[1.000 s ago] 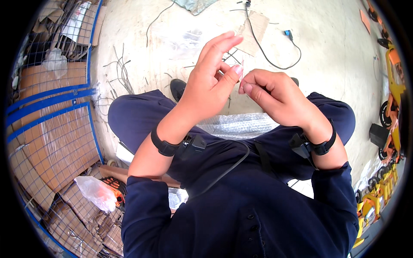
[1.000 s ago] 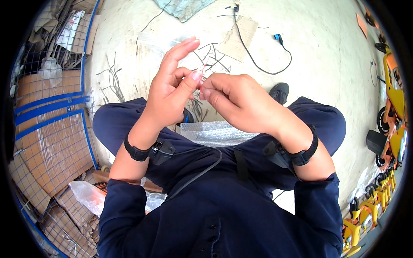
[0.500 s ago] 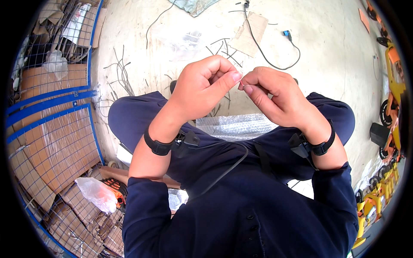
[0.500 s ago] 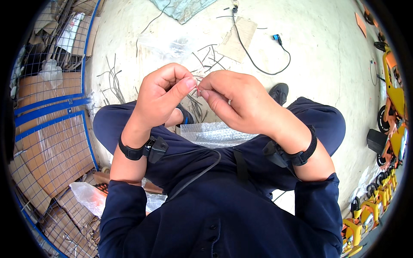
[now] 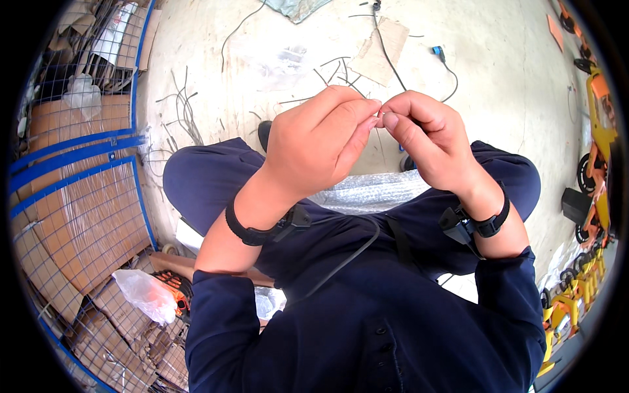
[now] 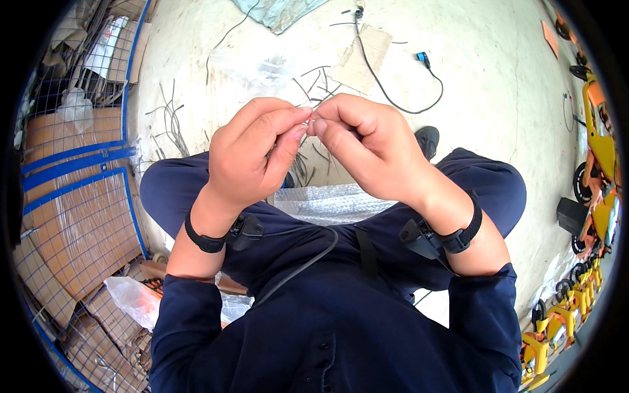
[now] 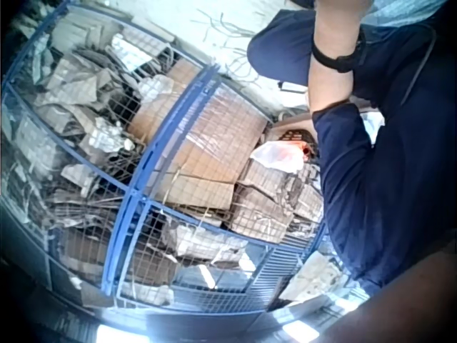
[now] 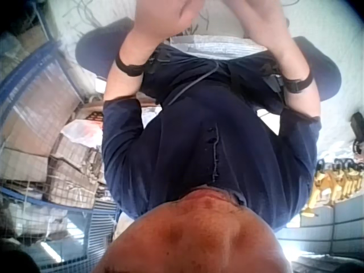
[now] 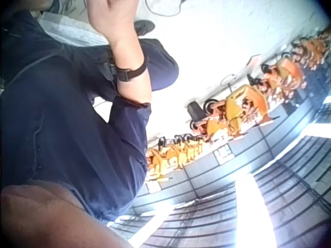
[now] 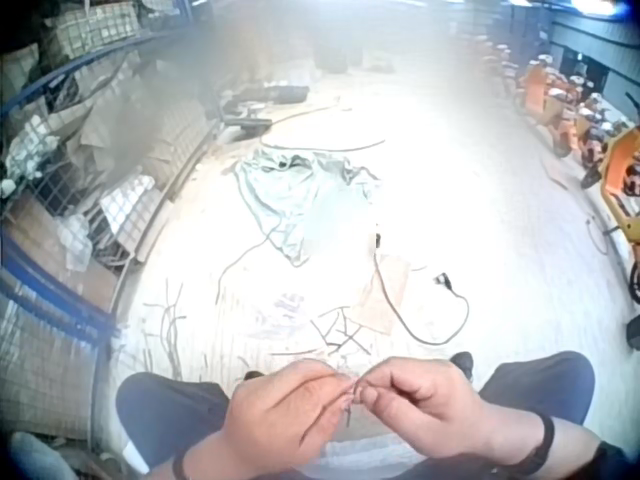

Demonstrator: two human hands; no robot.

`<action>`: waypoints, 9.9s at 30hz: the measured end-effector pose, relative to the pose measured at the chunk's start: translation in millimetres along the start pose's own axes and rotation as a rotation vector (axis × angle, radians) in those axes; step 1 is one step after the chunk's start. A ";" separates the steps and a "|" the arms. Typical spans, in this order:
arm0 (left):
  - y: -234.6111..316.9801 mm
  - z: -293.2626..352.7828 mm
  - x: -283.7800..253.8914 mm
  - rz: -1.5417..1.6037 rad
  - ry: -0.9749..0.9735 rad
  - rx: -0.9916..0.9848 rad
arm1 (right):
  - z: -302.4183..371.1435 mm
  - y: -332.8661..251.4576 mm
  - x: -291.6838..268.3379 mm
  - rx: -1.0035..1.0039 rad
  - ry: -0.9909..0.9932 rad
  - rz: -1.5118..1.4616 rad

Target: The person sits on the floor and uses scissors to trim a white connector or tape, then handles red and black wires by hand to align or join them.

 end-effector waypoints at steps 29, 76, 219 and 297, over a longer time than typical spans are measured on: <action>-8.8 2.9 2.2 0.070 0.038 -0.107 | 1.0 -30.4 3.4 -0.266 0.053 0.345; -14.2 7.3 7.1 0.371 -0.181 -0.199 | 0.6 -19.5 15.9 -0.050 -0.226 -0.036; -60.1 27.4 29.3 0.739 -0.400 -0.658 | 3.9 10.8 -6.9 0.170 -0.072 -0.406; -83.7 53.2 62.8 1.221 -0.136 -1.065 | -43.9 -6.3 -86.7 0.146 -0.011 0.095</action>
Point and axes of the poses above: each hand's wrist, its own z-axis away from the middle knuckle, its own x-axis out of the palm, y = z × x, the point moved 10 cm from there along -z, towards the middle knuckle, and after that the axes turned 4 degrees about -z, right-handed, at the moved point
